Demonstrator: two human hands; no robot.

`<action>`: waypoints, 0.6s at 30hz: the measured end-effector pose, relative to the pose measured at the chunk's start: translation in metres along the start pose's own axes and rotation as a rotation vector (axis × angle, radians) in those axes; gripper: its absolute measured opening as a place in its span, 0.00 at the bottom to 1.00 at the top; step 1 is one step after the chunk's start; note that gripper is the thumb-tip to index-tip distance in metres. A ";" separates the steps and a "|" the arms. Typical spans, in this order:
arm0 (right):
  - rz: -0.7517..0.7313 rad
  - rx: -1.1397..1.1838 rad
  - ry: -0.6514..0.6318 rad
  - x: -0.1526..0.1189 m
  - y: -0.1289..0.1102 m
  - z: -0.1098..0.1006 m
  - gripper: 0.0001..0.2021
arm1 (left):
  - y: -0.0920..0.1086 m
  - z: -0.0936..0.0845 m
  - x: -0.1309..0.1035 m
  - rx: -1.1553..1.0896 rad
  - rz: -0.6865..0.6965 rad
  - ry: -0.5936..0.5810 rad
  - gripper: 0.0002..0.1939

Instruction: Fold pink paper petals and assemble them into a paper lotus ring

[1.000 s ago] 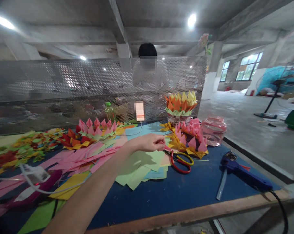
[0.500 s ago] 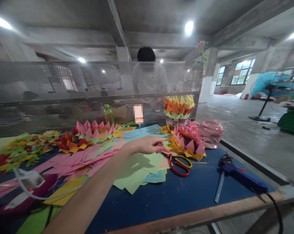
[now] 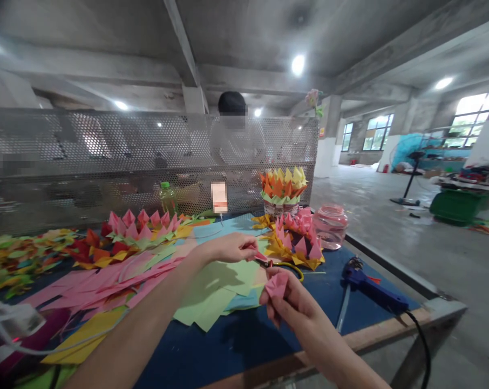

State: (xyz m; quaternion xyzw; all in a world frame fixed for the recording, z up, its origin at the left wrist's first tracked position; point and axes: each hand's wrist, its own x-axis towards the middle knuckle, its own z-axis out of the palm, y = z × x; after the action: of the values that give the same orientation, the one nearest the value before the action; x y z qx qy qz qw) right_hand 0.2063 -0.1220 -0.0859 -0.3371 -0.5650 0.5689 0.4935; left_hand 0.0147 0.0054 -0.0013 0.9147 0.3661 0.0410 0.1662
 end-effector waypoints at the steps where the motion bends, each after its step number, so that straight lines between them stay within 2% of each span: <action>1: -0.010 0.052 -0.006 0.010 -0.005 0.000 0.17 | 0.000 0.000 0.000 -0.002 0.005 0.001 0.12; 3: -0.021 0.108 -0.005 0.022 -0.006 0.002 0.15 | 0.000 -0.001 -0.001 -0.007 0.009 0.002 0.12; 6: -0.016 0.112 0.010 0.026 0.003 0.005 0.13 | -0.001 -0.001 -0.002 -0.026 0.022 0.005 0.12; 12: 0.019 0.129 0.200 0.031 0.018 0.003 0.16 | -0.003 -0.003 -0.003 -0.037 0.016 0.007 0.12; 15: 0.030 0.180 0.234 0.033 0.019 0.004 0.15 | -0.001 -0.004 -0.003 -0.032 0.006 0.003 0.13; 18: 0.011 0.105 0.240 0.035 0.018 0.005 0.16 | -0.001 -0.004 -0.004 -0.030 0.004 0.008 0.13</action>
State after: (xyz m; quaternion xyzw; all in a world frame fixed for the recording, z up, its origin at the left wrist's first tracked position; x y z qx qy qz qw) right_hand 0.1880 -0.0884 -0.0964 -0.3797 -0.4695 0.5560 0.5712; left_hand 0.0106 0.0048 0.0023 0.9127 0.3642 0.0506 0.1783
